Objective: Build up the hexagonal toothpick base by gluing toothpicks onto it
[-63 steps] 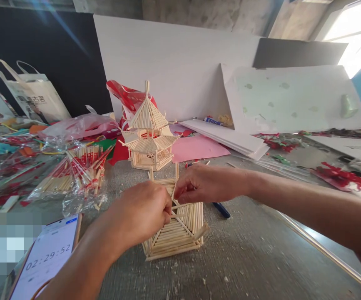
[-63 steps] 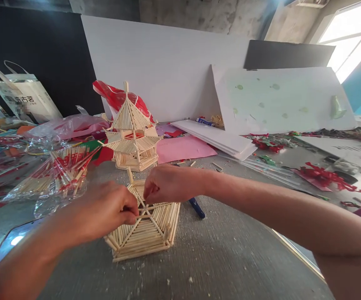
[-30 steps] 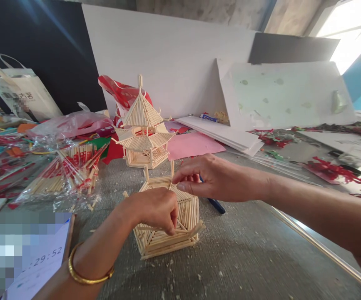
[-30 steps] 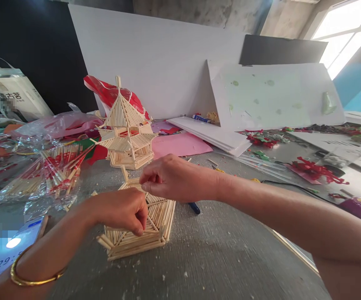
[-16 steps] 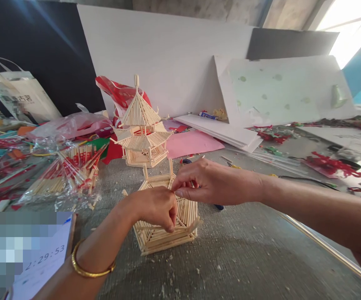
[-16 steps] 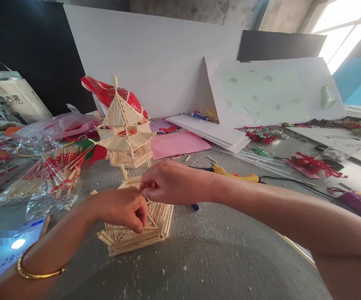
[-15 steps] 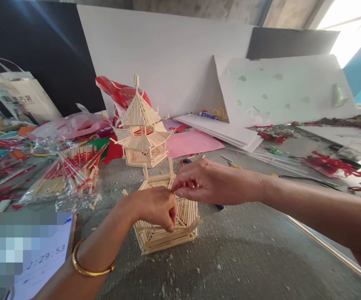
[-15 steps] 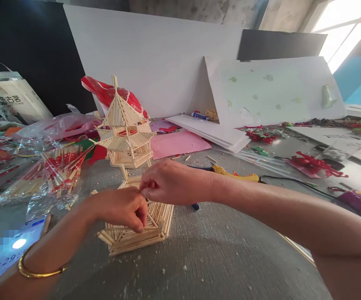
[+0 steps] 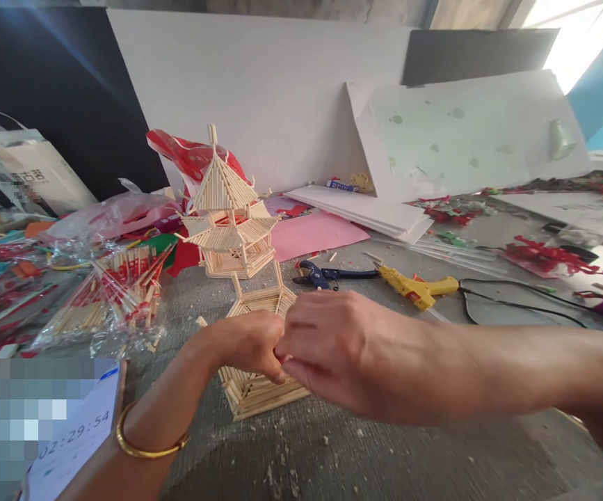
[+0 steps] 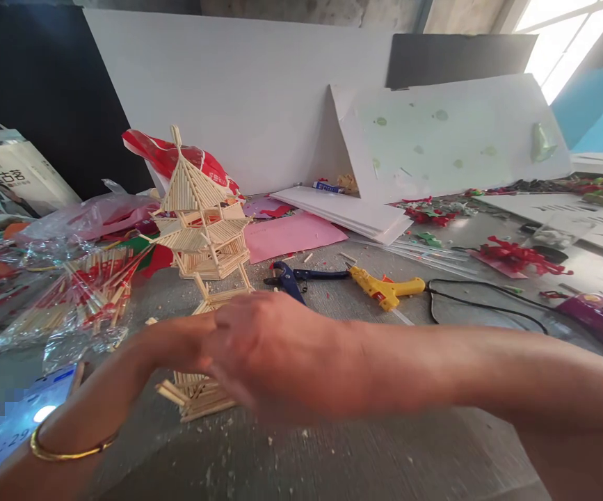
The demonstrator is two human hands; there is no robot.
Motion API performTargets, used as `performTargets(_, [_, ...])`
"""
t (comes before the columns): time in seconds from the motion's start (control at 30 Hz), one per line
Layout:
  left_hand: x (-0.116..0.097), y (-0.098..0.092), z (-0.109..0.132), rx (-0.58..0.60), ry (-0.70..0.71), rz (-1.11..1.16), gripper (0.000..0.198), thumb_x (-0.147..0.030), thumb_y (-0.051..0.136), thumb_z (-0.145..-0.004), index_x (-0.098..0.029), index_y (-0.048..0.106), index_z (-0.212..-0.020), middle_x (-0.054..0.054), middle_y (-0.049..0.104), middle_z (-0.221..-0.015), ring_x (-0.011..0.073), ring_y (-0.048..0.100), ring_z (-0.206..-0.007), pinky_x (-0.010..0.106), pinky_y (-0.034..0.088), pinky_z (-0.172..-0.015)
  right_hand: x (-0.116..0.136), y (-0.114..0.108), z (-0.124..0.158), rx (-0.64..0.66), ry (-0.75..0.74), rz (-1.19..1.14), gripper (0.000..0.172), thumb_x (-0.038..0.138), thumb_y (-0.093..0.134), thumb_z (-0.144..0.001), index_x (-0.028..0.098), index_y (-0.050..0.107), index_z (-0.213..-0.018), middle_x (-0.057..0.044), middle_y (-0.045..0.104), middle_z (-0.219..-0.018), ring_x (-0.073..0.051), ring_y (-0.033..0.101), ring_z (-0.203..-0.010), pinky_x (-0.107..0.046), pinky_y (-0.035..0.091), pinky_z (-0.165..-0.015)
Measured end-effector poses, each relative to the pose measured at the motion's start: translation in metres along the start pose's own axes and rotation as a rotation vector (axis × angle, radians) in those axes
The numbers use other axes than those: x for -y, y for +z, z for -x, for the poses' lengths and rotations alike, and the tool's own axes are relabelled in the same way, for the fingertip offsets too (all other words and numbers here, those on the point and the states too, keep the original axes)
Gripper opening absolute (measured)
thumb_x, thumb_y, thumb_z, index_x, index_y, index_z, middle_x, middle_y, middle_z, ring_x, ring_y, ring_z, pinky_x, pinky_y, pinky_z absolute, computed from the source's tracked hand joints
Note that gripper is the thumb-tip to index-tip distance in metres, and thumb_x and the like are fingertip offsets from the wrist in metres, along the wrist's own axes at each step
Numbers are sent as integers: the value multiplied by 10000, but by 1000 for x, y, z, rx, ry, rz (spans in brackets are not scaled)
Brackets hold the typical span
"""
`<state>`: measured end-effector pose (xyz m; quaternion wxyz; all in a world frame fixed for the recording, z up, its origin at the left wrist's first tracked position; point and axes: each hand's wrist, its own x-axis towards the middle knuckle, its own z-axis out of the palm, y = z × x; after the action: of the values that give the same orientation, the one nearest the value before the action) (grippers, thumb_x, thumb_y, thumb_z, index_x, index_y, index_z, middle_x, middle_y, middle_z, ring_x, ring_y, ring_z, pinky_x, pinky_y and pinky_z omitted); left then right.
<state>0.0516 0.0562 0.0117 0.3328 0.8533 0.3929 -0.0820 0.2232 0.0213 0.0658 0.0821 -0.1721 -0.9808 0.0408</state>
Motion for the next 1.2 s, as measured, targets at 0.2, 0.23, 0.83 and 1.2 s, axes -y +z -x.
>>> performTargets(0.2, [-3, -2, 0, 68, -37, 28, 184, -223, 571, -591, -144, 702, -693, 1, 598, -570, 104, 505, -553, 201, 339, -470, 22, 30, 20, 186, -266, -7, 175, 75, 527, -681, 180, 627, -781, -42, 623, -718, -139, 520, -587, -267, 413, -492])
performTargets(0.23, [-4, -1, 0, 70, -38, 28, 200, -232, 576, -594, -144, 709, -715, 9, 618, -591, 103, 513, -555, 201, 343, -473, 25, 38, 20, 198, -271, -10, 183, 75, 530, -675, 185, 634, -778, -41, 629, -713, -143, 529, -580, -270, 419, -485])
performTargets(0.83, [-9, 0, 2, 59, -67, -10, 213, -233, 572, -593, -164, 718, -732, 21, 654, -621, 108, 526, -573, 216, 352, -500, 41, 85, 2, 145, -151, 206, 217, 159, 610, -648, 86, 656, -847, -138, 665, -824, -176, 566, -548, -298, 407, -415])
performTargets(1.2, [-11, -1, 3, 52, -67, -13, 179, -210, 586, -591, -163, 717, -703, 18, 655, -601, 115, 528, -581, 221, 342, -492, 38, 110, 0, -4, -30, 264, 289, 135, 531, -651, 75, 611, -922, -118, 632, -720, -181, 544, -527, -318, 451, -443])
